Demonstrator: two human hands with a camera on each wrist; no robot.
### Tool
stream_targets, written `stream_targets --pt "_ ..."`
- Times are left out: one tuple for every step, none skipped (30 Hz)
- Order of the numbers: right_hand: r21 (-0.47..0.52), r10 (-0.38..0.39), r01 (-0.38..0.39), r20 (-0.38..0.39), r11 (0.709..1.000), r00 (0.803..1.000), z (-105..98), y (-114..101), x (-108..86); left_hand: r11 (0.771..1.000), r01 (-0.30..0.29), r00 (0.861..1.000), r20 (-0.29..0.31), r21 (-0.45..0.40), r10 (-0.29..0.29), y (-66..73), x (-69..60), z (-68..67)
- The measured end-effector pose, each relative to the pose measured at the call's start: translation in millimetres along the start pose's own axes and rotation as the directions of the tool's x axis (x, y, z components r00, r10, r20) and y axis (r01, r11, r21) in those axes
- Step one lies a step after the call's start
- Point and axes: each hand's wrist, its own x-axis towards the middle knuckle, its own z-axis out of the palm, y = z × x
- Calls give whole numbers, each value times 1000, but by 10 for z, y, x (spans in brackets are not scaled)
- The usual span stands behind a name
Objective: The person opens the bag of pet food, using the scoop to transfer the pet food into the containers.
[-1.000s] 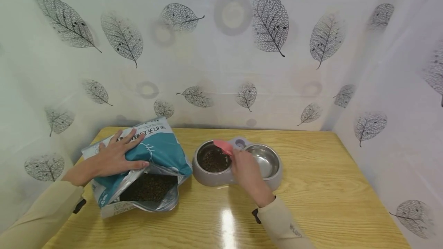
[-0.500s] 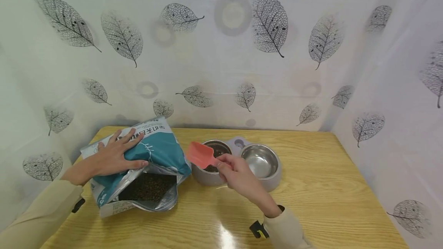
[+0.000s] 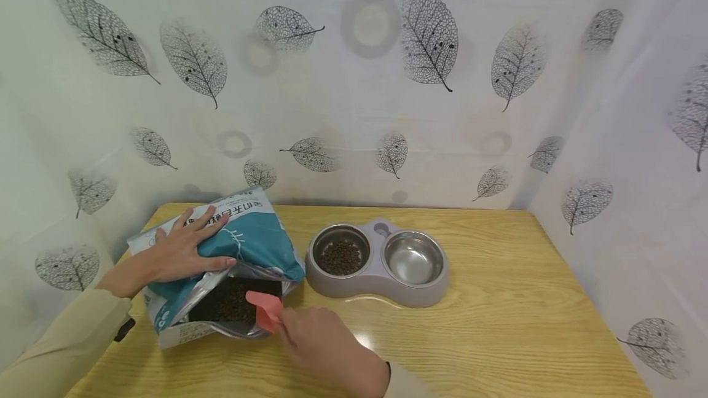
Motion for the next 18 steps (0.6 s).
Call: stream_targets --pt "-114 -19 17 -16 993 1000 54 -38 10 1000 0 1000 -1 0 0 -2 -2 1" --pt "-211 -27 21 -26 977 999 101 -76 22 1000 -1 1000 -1 0 1 -4 -4 2" --pt "-298 -31 20 -34 954 999 145 -110 34 1000 -1 1000 -3 1 1 -6 -7 2" --pt "-376 -32 13 -44 927 999 191 -137 43 1000 -2 1000 -4 1 2 -5 -7 3" --pt "-440 -33 2 -63 898 997 240 -158 52 1000 -3 1000 -5 3 3 -3 -7 4" --pt "-487 -39 -7 -84 873 996 278 -178 65 1000 -4 1000 -7 5 4 -1 -8 3" --pt "-512 -30 -25 -98 859 995 315 -193 79 1000 -5 1000 -8 7 5 2 -8 3" --pt "-531 -17 -44 -109 846 994 345 -207 95 1000 -7 1000 -10 6 7 6 -9 2" --pt "-535 2 -62 -113 843 994 371 -219 110 1000 -9 1000 -12 5 9 9 -8 0" --pt "-526 30 -82 -107 847 994 392 -228 125 1000 -11 1000 -13 3 11 12 -8 -1" --pt "-499 62 -100 -92 861 994 406 -236 139 1000 -12 1000 -14 2 12 14 -8 -2" --pt "-456 100 -120 -68 882 993 410 -245 155 1000 -12 1000 -14 2 12 16 -8 -2" --pt "-388 150 -151 -33 909 988 413 -250 168 1000 -12 1000 -14 1 12 16 -9 -2" --pt "-315 193 -184 -3 931 981 412 -253 181 1000 -11 1000 -13 0 11 16 -9 -1" --pt "-229 231 -220 20 948 973 410 -254 193 1000 -10 1000 -13 -1 10 14 -11 -1" --pt "-136 263 -256 39 957 964 408 -251 205 1000 -8 1000 -12 -1 8 12 -11 0" --pt "-44 290 -288 53 957 956 405 -247 217 1000 -6 1000 -10 0 6 10 -12 2" --pt "48 312 -316 66 948 948 404 -242 226 1000 -4 1000 -8 -1 4 7 -12 3"
